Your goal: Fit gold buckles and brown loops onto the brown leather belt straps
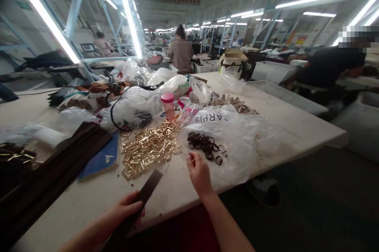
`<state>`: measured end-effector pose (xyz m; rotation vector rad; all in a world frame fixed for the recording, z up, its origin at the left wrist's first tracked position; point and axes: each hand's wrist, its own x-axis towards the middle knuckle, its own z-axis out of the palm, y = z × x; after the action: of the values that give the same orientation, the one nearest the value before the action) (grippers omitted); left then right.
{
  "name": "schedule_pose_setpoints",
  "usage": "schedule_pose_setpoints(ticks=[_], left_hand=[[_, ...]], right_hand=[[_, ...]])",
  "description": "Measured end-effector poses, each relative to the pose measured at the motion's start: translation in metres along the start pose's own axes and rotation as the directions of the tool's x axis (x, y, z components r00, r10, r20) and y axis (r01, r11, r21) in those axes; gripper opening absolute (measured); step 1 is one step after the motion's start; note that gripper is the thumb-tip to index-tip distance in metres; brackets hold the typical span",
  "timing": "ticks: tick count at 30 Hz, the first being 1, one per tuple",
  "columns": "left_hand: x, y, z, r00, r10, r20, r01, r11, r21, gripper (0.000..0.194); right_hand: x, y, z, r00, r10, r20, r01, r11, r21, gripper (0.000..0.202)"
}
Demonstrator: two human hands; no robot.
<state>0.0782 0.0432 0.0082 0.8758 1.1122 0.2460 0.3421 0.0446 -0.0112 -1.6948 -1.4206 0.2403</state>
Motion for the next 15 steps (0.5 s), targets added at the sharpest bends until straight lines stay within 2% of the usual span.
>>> schedule_pose_setpoints(ticks=[2, 6, 10, 15], left_hand=[[0.001, 0.005, -0.001, 0.998, -0.052, -0.024, 0.049, 0.993, -0.108, 0.050], [0.005, 0.012, -0.004, 0.997, -0.060, 0.043, 0.069, 0.966, -0.250, 0.046], [0.008, 0.012, -0.011, 0.993, -0.041, 0.109, 0.074, 0.943, -0.325, 0.041], [0.011, 0.008, -0.020, 0.983, -0.037, 0.178, 0.105, 0.916, -0.387, 0.039]], right_hand=[[0.031, 0.020, -0.009, 0.999, 0.011, -0.030, -0.014, 0.996, -0.091, 0.026], [0.075, 0.046, -0.002, 0.998, 0.012, 0.061, 0.002, 0.971, -0.238, 0.025], [0.087, 0.060, 0.010, 0.986, 0.050, 0.159, 0.012, 0.931, -0.364, 0.018], [0.083, 0.069, 0.011, 0.977, 0.084, 0.194, 0.020, 0.877, -0.480, 0.011]])
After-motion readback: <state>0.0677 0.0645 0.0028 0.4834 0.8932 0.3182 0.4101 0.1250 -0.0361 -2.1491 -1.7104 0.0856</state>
